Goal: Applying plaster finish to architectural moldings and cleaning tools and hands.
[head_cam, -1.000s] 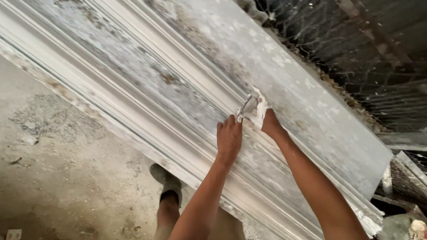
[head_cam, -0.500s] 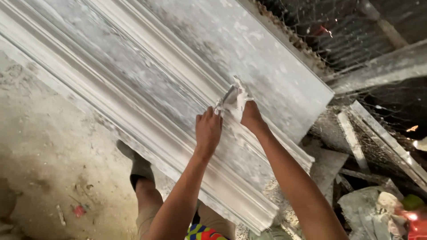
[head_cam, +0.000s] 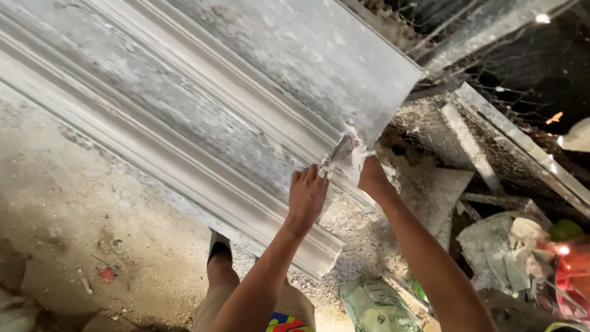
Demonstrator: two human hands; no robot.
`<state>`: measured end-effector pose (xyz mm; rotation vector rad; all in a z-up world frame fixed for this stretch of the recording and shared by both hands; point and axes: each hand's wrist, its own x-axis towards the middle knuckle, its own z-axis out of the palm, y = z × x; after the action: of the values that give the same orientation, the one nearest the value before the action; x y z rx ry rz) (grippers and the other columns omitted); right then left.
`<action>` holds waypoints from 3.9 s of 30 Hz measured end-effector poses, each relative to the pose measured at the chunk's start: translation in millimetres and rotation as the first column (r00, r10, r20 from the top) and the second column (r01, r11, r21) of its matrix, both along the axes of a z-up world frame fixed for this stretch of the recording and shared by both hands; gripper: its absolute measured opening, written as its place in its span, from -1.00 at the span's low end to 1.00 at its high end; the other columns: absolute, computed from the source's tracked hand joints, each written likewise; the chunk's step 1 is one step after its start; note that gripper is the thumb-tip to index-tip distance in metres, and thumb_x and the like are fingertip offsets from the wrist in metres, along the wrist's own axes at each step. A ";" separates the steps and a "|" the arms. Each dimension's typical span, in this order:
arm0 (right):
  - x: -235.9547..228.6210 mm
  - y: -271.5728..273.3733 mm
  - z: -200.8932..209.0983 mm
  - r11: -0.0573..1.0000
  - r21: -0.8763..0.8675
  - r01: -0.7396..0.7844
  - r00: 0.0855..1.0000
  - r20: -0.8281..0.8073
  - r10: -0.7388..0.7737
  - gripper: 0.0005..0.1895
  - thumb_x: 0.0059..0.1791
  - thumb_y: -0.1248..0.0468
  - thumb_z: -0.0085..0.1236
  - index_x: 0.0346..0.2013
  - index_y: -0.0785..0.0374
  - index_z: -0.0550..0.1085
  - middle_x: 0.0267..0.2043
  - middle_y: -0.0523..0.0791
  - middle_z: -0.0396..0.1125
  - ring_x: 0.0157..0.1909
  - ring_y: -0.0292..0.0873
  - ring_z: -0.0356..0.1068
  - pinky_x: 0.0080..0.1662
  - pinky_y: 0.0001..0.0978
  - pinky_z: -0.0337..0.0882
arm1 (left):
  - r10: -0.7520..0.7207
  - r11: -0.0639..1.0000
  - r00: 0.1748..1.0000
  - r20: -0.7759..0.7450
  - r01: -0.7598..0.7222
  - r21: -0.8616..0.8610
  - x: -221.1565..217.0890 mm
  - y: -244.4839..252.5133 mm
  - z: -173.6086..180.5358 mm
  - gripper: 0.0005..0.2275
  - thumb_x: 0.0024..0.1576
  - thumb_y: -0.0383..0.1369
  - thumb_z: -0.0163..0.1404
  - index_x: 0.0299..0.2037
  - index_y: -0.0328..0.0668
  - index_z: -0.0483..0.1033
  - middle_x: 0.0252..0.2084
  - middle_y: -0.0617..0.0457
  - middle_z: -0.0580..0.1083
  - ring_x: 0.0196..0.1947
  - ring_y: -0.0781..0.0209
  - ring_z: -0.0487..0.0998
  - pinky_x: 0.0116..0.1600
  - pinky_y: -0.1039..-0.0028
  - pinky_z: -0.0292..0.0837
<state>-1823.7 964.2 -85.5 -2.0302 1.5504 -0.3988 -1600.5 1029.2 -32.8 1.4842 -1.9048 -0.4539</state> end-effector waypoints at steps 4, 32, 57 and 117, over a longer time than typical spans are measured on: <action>-39.1 38.0 -0.9 1.000 -0.016 0.017 0.991 -0.131 -0.019 -0.60 -0.05 0.19 0.23 -0.04 0.36 0.39 0.07 0.16 0.25 -0.04 0.03 0.41 0.01 -0.15 0.43 | -0.079 0.994 0.997 0.023 0.077 0.079 -38.2 22.9 -9.9 -0.88 0.12 -0.44 0.08 -0.17 -0.21 0.48 -0.25 -0.05 0.42 -0.20 0.00 0.49 -0.08 0.15 0.31; -137.1 212.8 -162.9 0.842 0.074 0.535 0.203 0.956 -0.213 -0.75 0.32 0.15 -0.32 0.12 0.22 0.28 0.15 -0.16 0.21 0.19 -0.18 0.16 0.21 -0.36 0.20 | -0.537 0.831 0.808 0.244 0.455 0.319 -163.8 95.5 -8.6 -0.84 0.13 -0.45 0.13 -0.09 -0.18 0.57 0.12 -0.27 0.47 -0.04 0.01 0.60 0.09 0.13 0.50; 69.9 -143.2 7.5 0.693 0.681 -0.237 -0.580 0.473 -0.663 -0.64 0.12 0.27 -0.03 -0.59 0.09 0.34 -0.62 -0.28 0.21 -0.63 -0.30 0.16 -0.47 -0.47 0.33 | 0.235 0.897 0.014 -0.972 0.383 0.222 173.1 -62.4 125.5 -0.82 0.22 -0.62 -0.12 0.00 -0.32 0.41 -0.09 0.07 0.52 -0.10 0.30 0.56 0.10 0.32 0.60; 1745.8 -1177.5 55.8 0.555 0.813 -0.179 0.332 0.581 -0.743 -0.32 0.05 -0.32 -0.29 -0.71 0.11 0.20 -0.75 -0.08 0.08 -0.73 -0.05 0.07 -0.71 -0.22 0.00 | 0.458 0.876 0.308 -0.834 -0.314 0.365 1766.5 -1057.7 108.9 -0.79 0.30 -0.53 0.05 0.10 -0.39 0.44 -0.15 0.06 0.50 -0.25 0.42 0.40 -0.20 0.57 0.37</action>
<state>-77.9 -213.3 -29.7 -0.4547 1.0080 -0.6913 166.0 -28.5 76.1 1.2695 -0.5879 -0.9350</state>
